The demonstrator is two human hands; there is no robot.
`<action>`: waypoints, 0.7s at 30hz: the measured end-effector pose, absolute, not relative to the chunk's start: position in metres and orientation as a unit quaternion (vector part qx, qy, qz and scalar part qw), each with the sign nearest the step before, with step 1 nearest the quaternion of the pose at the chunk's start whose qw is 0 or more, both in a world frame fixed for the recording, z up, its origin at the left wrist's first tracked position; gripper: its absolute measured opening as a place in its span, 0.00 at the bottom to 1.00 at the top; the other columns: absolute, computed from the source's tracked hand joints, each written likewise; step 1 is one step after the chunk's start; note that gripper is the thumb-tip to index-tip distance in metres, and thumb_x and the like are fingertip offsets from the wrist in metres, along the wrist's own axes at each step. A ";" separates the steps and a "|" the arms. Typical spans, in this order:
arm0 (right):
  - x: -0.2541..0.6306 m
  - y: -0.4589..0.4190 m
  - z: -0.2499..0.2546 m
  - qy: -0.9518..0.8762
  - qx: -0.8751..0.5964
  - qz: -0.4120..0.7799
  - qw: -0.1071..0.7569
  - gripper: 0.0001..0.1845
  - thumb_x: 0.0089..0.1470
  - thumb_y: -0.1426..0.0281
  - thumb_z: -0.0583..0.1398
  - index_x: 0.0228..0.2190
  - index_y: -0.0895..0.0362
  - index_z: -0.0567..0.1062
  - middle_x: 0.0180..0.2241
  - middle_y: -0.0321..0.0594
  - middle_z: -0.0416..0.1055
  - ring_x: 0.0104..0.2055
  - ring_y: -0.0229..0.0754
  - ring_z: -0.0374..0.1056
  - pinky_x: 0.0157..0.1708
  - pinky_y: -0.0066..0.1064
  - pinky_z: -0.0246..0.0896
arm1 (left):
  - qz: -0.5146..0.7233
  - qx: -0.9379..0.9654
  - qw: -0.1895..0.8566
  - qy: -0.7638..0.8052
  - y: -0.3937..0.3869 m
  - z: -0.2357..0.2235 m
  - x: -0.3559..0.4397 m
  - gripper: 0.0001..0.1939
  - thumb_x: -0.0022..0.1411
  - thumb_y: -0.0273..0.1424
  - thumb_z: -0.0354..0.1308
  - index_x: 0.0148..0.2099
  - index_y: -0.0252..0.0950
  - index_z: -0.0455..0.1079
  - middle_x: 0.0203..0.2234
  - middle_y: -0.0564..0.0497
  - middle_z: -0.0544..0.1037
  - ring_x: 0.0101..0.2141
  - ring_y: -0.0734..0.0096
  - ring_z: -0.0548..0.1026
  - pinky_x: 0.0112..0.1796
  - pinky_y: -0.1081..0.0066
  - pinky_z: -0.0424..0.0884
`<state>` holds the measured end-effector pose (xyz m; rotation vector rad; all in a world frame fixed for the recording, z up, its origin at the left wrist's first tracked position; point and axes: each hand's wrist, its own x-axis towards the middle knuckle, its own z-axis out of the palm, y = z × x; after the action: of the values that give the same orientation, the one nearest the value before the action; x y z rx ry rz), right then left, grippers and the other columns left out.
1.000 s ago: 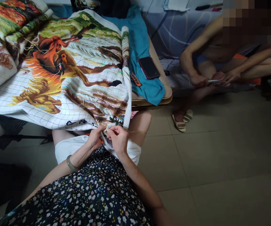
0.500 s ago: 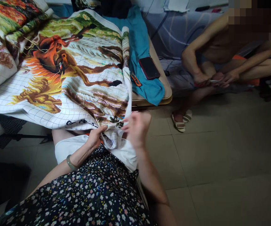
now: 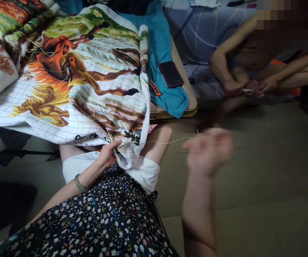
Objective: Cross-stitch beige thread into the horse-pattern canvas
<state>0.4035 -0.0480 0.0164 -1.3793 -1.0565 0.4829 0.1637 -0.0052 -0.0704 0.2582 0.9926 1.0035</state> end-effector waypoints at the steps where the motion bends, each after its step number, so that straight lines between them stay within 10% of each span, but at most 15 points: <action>1: 0.383 -0.047 0.006 -0.457 -0.586 0.272 0.611 0.07 0.57 0.66 0.53 0.32 0.55 0.68 0.15 0.27 0.55 0.14 0.26 0.52 0.17 0.20 0.53 | 0.457 0.117 0.755 0.455 -0.005 -0.069 0.163 0.16 0.37 0.30 0.68 0.31 0.28 0.74 0.26 0.45 0.79 0.30 0.63 0.76 0.39 0.64 0.70; 7: 0.289 -0.044 -0.042 -0.572 -0.617 0.372 0.392 0.10 0.53 0.70 0.55 0.35 0.58 0.75 0.20 0.35 0.68 0.21 0.33 0.63 0.23 0.23 0.58 | 0.437 0.120 0.763 0.462 -0.005 -0.063 0.162 0.14 0.37 0.31 0.68 0.28 0.28 0.73 0.23 0.46 0.78 0.27 0.63 0.76 0.36 0.64 0.70; 21: 0.286 -0.041 -0.043 -0.582 -0.642 0.317 0.386 0.12 0.51 0.70 0.55 0.33 0.61 0.77 0.21 0.39 0.72 0.22 0.36 0.66 0.23 0.24 0.60 | 0.438 0.103 0.764 0.463 -0.004 -0.064 0.163 0.14 0.36 0.30 0.68 0.27 0.27 0.73 0.21 0.47 0.77 0.24 0.69 0.73 0.33 0.68 0.69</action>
<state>0.2861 -0.0405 -0.0432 -1.6341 -1.4831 0.8064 0.1630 -0.0041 -0.0643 0.2249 1.0055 0.9529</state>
